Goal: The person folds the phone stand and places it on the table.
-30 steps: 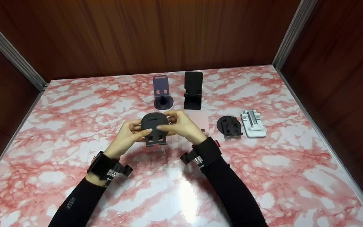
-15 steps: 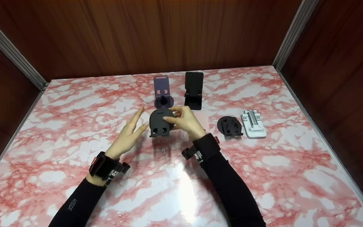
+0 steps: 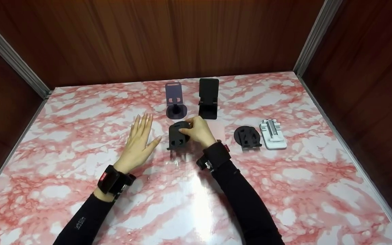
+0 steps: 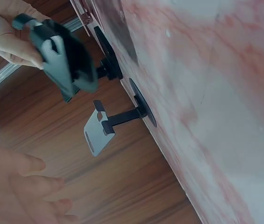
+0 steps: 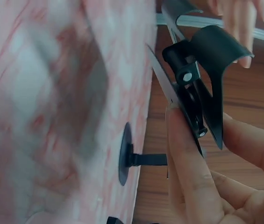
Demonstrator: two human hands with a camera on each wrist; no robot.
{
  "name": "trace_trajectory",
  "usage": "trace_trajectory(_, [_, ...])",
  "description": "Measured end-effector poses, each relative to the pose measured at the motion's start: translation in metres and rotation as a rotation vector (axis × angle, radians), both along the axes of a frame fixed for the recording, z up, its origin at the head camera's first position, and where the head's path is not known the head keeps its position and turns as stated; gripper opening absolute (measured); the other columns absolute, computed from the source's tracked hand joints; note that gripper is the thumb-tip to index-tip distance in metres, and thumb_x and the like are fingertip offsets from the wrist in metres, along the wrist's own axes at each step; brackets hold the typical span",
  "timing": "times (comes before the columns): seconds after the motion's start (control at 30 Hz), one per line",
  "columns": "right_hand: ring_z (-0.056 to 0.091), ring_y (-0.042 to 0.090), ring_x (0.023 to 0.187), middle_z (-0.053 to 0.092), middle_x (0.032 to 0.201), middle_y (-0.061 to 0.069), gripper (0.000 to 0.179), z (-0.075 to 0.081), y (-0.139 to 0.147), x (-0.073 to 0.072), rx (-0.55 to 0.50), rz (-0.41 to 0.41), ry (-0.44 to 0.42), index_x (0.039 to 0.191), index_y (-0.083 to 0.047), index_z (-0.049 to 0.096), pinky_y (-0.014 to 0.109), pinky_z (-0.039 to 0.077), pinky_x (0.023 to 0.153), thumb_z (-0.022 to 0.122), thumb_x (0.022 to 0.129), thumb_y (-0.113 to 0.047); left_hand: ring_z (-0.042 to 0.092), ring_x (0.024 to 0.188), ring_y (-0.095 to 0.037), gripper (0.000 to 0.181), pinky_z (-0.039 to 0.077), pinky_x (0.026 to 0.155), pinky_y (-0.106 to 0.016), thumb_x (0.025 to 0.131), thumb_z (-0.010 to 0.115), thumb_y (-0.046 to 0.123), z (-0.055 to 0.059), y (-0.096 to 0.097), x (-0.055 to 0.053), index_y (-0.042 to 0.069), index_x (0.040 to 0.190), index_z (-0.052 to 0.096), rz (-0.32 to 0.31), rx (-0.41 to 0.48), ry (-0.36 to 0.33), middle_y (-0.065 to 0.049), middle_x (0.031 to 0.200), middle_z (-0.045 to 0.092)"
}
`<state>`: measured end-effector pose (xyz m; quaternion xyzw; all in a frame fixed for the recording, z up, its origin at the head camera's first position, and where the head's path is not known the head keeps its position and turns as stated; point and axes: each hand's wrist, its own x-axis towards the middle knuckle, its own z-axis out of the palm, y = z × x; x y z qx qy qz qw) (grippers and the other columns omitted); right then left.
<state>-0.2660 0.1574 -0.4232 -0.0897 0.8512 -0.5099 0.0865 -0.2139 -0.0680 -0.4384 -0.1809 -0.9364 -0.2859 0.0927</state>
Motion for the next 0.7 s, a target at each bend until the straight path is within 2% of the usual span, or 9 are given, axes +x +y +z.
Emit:
trace_trajectory(0.1, [0.058, 0.005, 0.059, 0.071, 0.099, 0.023, 0.037, -0.005, -0.001, -0.003, 0.092, -0.002, 0.078, 0.122, 0.007, 0.065, 0.015, 0.043, 0.050, 0.070, 0.090, -0.011, 0.000, 0.154, -0.038, 0.075, 0.003, 0.125, -0.055, 0.102, 0.048, 0.042, -0.001, 0.000, 0.000, 0.005, 0.158, 0.015, -0.005, -0.002, -0.014, -0.017, 0.166, 0.008])
trace_trajectory(0.2, [0.062, 0.013, 0.069, 0.071, 0.098, 0.025, 0.034, -0.010, -0.001, -0.004, 0.193, -0.001, 0.150, 0.117, 0.007, 0.068, 0.016, 0.043, 0.055, 0.071, 0.089, -0.010, 0.000, 0.154, -0.038, 0.075, 0.003, 0.126, -0.055, 0.101, 0.049, 0.041, 0.000, 0.000, 0.001, 0.004, 0.158, 0.017, -0.008, -0.001, -0.024, -0.017, 0.166, 0.008])
trace_trajectory(0.3, [0.065, 0.025, 0.078, 0.071, 0.097, 0.026, 0.032, -0.015, -0.001, -0.004, 0.278, 0.001, 0.208, 0.114, 0.009, 0.068, 0.021, 0.047, 0.061, 0.071, 0.088, -0.010, 0.001, 0.154, -0.039, 0.075, 0.003, 0.126, -0.055, 0.102, 0.047, 0.043, 0.000, 0.000, 0.001, 0.005, 0.158, 0.016, -0.005, -0.023, -0.033, -0.017, 0.166, 0.007])
trace_trajectory(0.37, [0.065, 0.029, 0.083, 0.071, 0.096, 0.025, 0.030, -0.017, -0.002, -0.004, 0.323, -0.005, 0.241, 0.111, 0.010, 0.068, 0.026, 0.048, 0.066, 0.070, 0.089, -0.010, 0.002, 0.154, -0.039, 0.075, 0.003, 0.125, -0.055, 0.102, 0.047, 0.043, 0.000, 0.000, 0.001, 0.005, 0.158, 0.015, -0.007, -0.035, -0.036, -0.017, 0.166, 0.008])
trace_trajectory(0.5, [0.063, 0.032, 0.081, 0.070, 0.088, 0.024, 0.024, -0.019, -0.004, -0.001, 0.396, -0.027, 0.263, 0.101, 0.010, 0.069, 0.037, 0.048, 0.072, 0.070, 0.089, -0.011, 0.003, 0.153, -0.040, 0.074, 0.005, 0.125, -0.057, 0.102, 0.044, 0.044, 0.000, 0.000, 0.000, 0.004, 0.158, 0.017, -0.012, -0.053, -0.036, -0.018, 0.166, 0.010])
trace_trajectory(0.6, [0.065, 0.040, 0.095, 0.070, 0.100, 0.028, 0.031, -0.020, -0.007, 0.000, 0.460, -0.049, 0.261, 0.107, 0.012, 0.067, 0.045, 0.053, 0.085, 0.071, 0.089, -0.013, 0.002, 0.154, -0.038, 0.074, 0.005, 0.125, -0.057, 0.103, 0.043, 0.045, -0.001, 0.000, -0.001, 0.004, 0.158, 0.016, -0.010, -0.058, -0.047, -0.017, 0.166, 0.010])
trace_trajectory(0.7, [0.062, 0.047, 0.109, 0.068, 0.114, 0.030, 0.042, -0.022, -0.009, 0.003, 0.522, -0.063, 0.264, 0.118, 0.013, 0.064, 0.053, 0.051, 0.097, 0.073, 0.088, -0.015, 0.002, 0.154, -0.038, 0.073, 0.005, 0.125, -0.057, 0.103, 0.044, 0.044, -0.002, 0.000, -0.001, 0.005, 0.158, 0.016, -0.009, -0.055, -0.052, -0.017, 0.166, 0.010])
